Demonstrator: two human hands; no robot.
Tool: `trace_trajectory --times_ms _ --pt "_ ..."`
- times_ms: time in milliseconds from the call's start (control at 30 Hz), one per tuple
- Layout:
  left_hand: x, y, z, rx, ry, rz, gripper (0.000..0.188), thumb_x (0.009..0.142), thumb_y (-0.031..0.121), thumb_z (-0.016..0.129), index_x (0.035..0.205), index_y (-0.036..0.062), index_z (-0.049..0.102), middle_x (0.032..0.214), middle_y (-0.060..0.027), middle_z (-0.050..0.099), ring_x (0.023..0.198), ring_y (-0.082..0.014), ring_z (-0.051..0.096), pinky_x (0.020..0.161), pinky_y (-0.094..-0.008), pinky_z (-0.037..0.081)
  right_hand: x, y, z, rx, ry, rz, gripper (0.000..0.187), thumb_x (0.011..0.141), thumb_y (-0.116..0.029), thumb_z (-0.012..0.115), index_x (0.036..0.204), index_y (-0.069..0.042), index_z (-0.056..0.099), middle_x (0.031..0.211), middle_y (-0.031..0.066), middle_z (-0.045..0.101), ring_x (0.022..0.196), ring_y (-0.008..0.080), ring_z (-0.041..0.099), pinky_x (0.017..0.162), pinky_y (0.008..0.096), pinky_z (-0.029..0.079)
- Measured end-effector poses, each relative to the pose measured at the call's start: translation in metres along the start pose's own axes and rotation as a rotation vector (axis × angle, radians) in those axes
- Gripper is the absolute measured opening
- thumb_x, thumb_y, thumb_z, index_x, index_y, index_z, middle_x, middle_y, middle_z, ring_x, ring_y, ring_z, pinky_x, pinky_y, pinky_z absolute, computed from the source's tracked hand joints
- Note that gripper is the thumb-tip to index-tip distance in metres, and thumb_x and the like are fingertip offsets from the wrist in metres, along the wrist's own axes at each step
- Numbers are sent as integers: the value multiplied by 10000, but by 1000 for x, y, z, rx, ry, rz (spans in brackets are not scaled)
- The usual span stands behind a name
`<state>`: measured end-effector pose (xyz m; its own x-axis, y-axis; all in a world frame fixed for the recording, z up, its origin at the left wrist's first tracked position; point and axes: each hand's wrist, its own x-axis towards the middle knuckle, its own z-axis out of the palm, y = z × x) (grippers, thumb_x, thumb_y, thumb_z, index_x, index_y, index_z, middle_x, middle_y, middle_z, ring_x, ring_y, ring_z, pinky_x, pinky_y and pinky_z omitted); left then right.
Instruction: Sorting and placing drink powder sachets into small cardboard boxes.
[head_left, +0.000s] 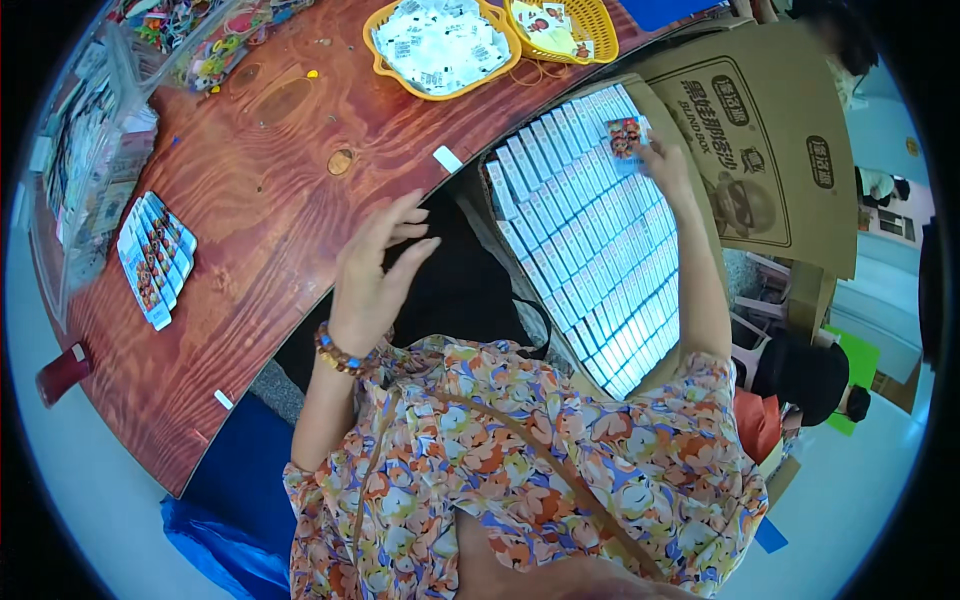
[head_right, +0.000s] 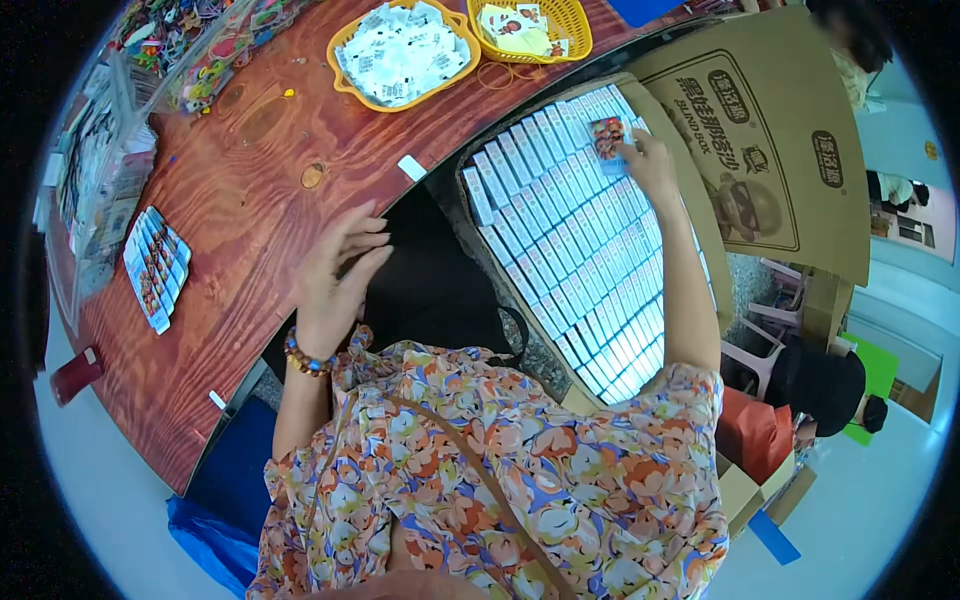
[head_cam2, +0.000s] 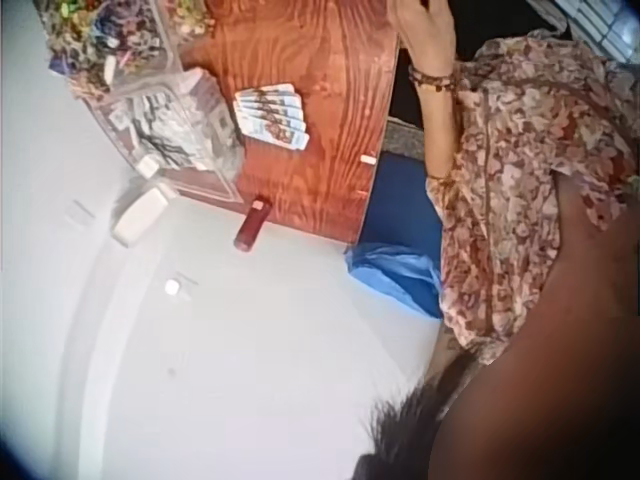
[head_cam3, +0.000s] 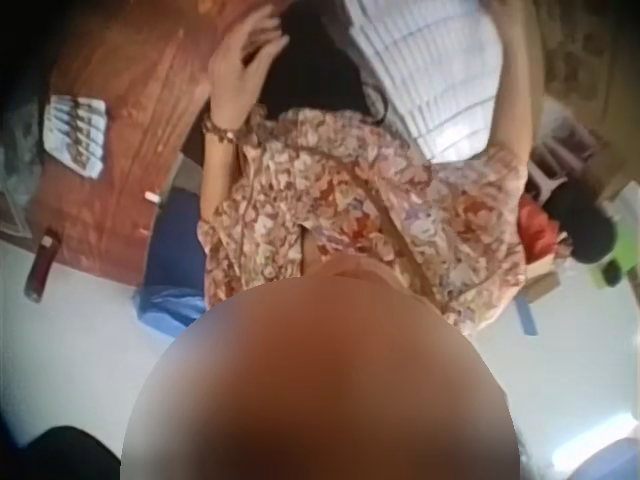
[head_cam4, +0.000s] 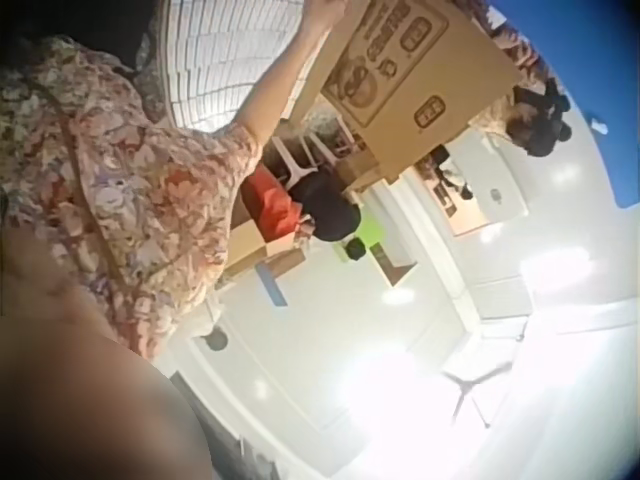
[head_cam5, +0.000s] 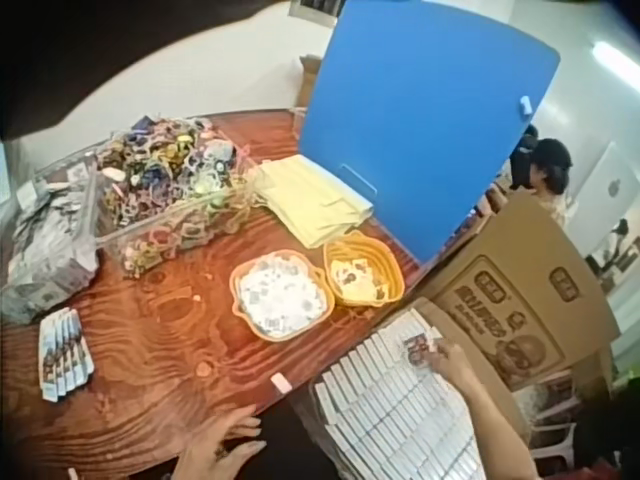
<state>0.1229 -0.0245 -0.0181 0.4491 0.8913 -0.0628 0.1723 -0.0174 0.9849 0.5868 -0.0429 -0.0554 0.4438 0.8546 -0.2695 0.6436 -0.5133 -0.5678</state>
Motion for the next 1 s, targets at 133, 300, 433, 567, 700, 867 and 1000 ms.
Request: trace_trajectory --times_ms 133,300,433,567,700,867,1000 --pt "-5 9 -31 18 179 28 464 879 -50 678 1326 17 576 1114 -132 679 1009 -198 690 883 -318 554 64 15 38 -495 211 -125 352 903 -264 599 1120 10 647 975 299 676 952 438 673 810 507 521" --pt "-64 10 -111 234 678 -44 350 963 -7 590 1312 -30 569 1183 -139 670 1045 -188 663 910 -315 537 135 40 101 -545 -14 -252 328 907 -186 503 1088 45 650 1091 322 651 1047 452 634 931 501 486" --pt "-88 -27 -174 613 1017 0 424 945 102 648 1330 -42 542 1248 -181 628 1150 -277 607 990 -377 472 125 71 86 -216 -149 -219 407 970 -213 487 1250 62 594 1159 322 640 1104 427 613 932 458 487" --pt "-72 -62 -232 1032 1124 -89 780 819 384 782 1382 -52 464 1332 -266 544 1253 -400 502 1071 -473 389 122 88 78 55 -115 97 616 990 -387 531 1436 33 466 1075 155 645 729 181 527 653 333 483" --pt "-50 -60 -239 1138 1051 -416 1112 663 559 851 1451 -46 352 1371 -269 497 1267 -426 475 1005 -555 412 104 88 59 -102 -6 -148 622 1013 -379 513 1457 46 420 1242 184 620 970 235 615 827 338 508" --pt "-52 -85 -255 1051 1029 -345 1163 642 608 842 1468 -12 306 1297 -265 520 1224 -438 472 1018 -561 385 70 10 27 31 147 -332 546 1044 -291 485 1473 33 392 1374 221 563 1289 284 540 1053 360 443" --pt "-50 -71 -253 922 944 -535 1181 631 596 856 1500 45 276 1330 -275 482 1243 -468 425 1020 -607 328 4 -124 9 356 386 -450 452 1056 -199 473 1447 25 428 1386 207 551 1270 272 546 1073 364 451"
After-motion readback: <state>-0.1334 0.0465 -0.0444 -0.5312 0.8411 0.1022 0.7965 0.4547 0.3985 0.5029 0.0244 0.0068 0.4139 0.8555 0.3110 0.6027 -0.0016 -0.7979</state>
